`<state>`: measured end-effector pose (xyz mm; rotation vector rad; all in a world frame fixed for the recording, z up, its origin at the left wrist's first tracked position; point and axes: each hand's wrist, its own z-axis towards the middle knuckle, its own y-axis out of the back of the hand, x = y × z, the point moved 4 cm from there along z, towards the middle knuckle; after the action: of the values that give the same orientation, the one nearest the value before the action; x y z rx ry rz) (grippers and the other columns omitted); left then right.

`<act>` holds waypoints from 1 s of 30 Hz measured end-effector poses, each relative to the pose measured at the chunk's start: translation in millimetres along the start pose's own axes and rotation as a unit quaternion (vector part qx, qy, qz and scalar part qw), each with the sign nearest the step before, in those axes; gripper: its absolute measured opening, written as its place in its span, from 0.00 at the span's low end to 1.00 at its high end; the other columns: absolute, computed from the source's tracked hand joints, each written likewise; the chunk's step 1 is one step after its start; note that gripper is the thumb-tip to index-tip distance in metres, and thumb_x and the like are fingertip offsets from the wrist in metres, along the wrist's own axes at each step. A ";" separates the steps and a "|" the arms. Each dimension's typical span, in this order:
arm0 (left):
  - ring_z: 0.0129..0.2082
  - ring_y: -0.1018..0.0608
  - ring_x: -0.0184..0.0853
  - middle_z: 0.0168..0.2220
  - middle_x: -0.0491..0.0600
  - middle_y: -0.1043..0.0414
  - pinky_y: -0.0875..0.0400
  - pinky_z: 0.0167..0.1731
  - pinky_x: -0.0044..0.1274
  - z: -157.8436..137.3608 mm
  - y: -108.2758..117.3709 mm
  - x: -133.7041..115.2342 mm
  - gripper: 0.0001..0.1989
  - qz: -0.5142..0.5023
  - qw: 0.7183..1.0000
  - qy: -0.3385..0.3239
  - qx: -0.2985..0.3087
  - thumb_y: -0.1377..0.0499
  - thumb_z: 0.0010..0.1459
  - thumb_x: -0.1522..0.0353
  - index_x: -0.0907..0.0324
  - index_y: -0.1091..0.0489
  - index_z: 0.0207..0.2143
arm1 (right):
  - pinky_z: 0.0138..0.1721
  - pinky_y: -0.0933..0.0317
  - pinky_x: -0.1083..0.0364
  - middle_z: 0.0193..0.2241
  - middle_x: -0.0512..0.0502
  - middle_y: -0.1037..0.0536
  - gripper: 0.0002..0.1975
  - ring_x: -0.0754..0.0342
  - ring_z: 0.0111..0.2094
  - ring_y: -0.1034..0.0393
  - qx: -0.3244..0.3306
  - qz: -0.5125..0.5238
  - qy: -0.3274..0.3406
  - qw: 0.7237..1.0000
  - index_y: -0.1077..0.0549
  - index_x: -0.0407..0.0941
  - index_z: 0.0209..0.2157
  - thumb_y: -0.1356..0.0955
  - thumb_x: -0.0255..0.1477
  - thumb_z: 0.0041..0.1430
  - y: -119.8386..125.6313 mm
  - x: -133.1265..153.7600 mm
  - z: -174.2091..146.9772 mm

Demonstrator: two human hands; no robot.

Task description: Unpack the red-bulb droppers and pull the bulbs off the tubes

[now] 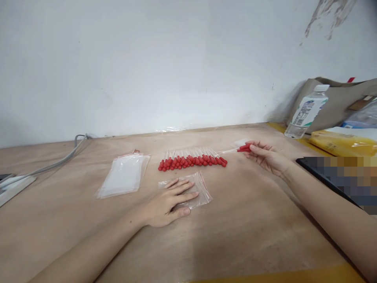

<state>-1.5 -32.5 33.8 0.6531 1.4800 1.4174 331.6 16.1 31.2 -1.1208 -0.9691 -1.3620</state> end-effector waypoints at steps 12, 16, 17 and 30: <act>0.62 0.50 0.40 0.62 0.46 0.56 0.57 0.59 0.40 -0.4 -5.7 3.7 0.25 -0.005 1.000 0.007 0.026 0.51 0.60 0.59 0.46 0.51 0.59 | 0.41 0.35 0.53 0.38 0.47 0.24 0.12 0.54 0.39 0.29 -0.009 -0.374 0.221 0.901 0.29 0.46 0.41 0.37 0.28 0.56 -77.0 5.2 -0.3; 0.62 0.50 0.40 0.62 0.46 0.57 0.56 0.59 0.40 -0.9 -5.6 3.7 0.25 0.003 0.999 0.008 0.031 0.50 0.60 0.59 0.46 0.51 0.59 | 0.45 0.37 0.51 0.40 0.46 0.24 0.12 0.52 0.41 0.30 0.047 -0.432 0.229 0.871 0.28 0.45 0.41 0.37 0.31 0.56 -85.4 -4.4 2.7; 0.62 0.50 0.40 0.63 0.46 0.57 0.56 0.59 0.40 -0.9 -5.8 3.7 0.25 0.011 0.999 0.009 0.037 0.51 0.60 0.59 0.46 0.52 0.59 | 0.46 0.38 0.51 0.41 0.46 0.24 0.12 0.52 0.42 0.30 0.063 -0.434 0.231 0.868 0.28 0.46 0.42 0.37 0.32 0.57 -86.4 -7.0 2.7; 0.62 0.52 0.39 0.63 0.46 0.58 0.57 0.60 0.38 -2.1 -4.0 0.8 0.26 -0.005 0.998 0.035 0.048 0.53 0.61 0.59 0.49 0.56 0.61 | 0.43 0.38 0.51 0.40 0.42 0.26 0.16 0.50 0.42 0.32 -0.045 -0.440 0.244 0.863 0.31 0.42 0.43 0.37 0.36 0.56 -75.6 -10.7 2.6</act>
<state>-2.7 -33.5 29.4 0.6615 1.6118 1.3807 256.5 28.3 24.4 -0.2987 -1.0740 -2.3008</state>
